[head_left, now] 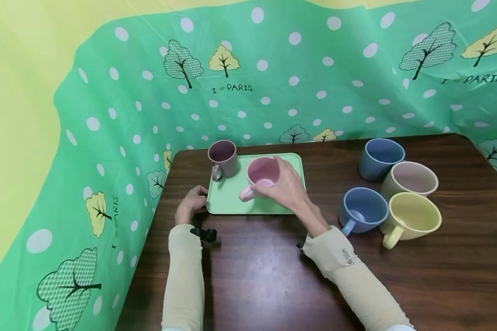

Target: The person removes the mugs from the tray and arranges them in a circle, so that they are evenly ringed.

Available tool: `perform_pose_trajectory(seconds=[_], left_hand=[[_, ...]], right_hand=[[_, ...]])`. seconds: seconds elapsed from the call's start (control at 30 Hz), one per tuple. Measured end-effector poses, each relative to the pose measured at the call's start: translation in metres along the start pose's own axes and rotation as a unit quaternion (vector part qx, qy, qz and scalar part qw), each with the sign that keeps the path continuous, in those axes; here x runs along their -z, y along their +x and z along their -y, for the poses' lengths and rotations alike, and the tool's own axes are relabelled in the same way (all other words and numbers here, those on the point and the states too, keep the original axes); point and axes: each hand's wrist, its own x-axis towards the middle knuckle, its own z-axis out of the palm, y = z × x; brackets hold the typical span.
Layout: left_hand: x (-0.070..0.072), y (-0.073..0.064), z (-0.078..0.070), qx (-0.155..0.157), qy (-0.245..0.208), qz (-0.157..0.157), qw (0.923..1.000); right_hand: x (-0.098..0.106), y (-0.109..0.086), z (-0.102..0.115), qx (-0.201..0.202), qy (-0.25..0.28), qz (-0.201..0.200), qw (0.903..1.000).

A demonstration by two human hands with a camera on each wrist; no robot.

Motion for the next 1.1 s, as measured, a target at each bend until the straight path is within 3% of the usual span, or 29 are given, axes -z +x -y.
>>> perform_pose_trajectory(seconds=[0.17,0.63,1.1], left_hand=[[0.002,0.001,0.001,0.005,-0.006,0.004,1.0],[0.003,0.002,-0.001,0.006,-0.007,0.007,0.9999],[0.004,0.002,-0.001,0.006,-0.005,0.011,0.9999]], right_hand=[[0.021,-0.004,-0.005,-0.031,-0.018,0.0,0.9994],[0.07,-0.007,-0.027,-0.082,-0.061,0.058,0.9931],[0.092,-0.009,-0.049,-0.11,-0.093,0.042,0.9888]])
